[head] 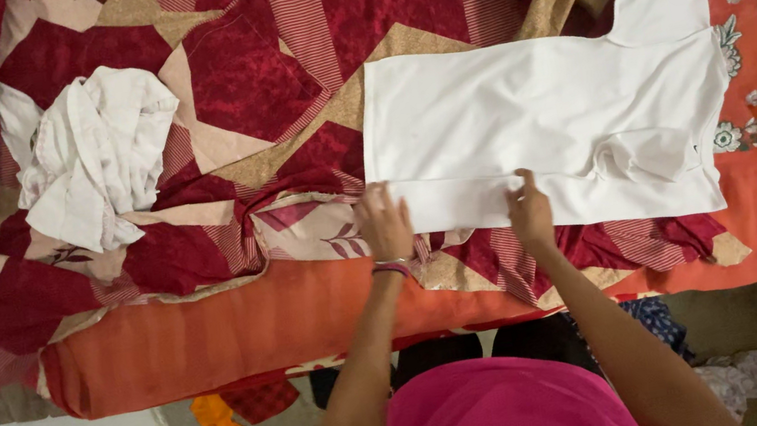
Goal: The person folds white garments on a bed by smoothing the fabric and folding the sleeves and sides inward to form rectangular bundles.
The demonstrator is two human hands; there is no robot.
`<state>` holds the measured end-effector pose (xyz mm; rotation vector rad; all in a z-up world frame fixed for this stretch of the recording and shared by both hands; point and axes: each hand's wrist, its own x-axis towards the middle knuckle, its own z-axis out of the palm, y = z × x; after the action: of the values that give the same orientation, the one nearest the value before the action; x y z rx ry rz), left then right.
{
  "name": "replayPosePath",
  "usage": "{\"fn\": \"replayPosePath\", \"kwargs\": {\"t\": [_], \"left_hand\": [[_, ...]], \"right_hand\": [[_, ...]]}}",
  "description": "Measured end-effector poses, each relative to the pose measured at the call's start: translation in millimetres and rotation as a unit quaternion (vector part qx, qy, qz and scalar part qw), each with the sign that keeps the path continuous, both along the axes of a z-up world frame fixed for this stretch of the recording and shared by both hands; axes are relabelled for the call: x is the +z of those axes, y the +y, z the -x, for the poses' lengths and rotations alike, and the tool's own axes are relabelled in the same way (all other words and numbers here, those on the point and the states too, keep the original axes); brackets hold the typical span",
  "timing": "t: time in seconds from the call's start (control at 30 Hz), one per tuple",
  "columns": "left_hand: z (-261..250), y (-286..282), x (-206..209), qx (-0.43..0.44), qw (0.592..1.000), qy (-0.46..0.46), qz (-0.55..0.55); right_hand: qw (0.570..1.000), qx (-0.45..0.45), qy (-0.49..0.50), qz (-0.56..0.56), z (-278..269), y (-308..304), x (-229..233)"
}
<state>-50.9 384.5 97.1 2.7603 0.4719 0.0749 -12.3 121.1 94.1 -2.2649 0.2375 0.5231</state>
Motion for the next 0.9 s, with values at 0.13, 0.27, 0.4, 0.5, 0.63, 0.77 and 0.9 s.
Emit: {"fn": "replayPosePath", "kwargs": {"t": [0.13,0.27,0.4,0.5,0.63,0.77,0.9], "left_hand": [[15.8,-61.9,-2.3,-0.131,0.985,0.002,0.114],[17.0,-113.3,-3.4,-0.219,0.968,0.07,0.099],[16.2,-152.1,5.5,-0.197,0.973,0.078,0.087],[11.0,-179.9,15.3,-0.168,0.977,0.086,0.102],[-3.8,-221.0,19.8,-0.164,0.967,0.066,0.182],[-24.6,-280.3,-13.6,-0.12,0.95,0.108,0.267],[-48.7,-339.1,-71.6,-0.037,0.888,0.089,0.45]], "right_hand": [[0.991,-0.039,-0.033,0.127,-1.3,-45.2,-5.1],[0.977,0.003,-0.13,0.171,0.1,-90.5,-27.3],[0.978,0.006,-0.167,0.125,-9.9,-119.8,-36.9],[0.982,-0.038,-0.162,0.091,-16.3,-133.9,-19.6],[0.954,-0.147,-0.25,0.068,-22.3,-160.3,9.4],[0.919,-0.209,-0.307,0.128,-26.0,-218.2,-4.8],[0.964,-0.206,-0.116,0.126,-54.0,-281.2,-58.4]]}}
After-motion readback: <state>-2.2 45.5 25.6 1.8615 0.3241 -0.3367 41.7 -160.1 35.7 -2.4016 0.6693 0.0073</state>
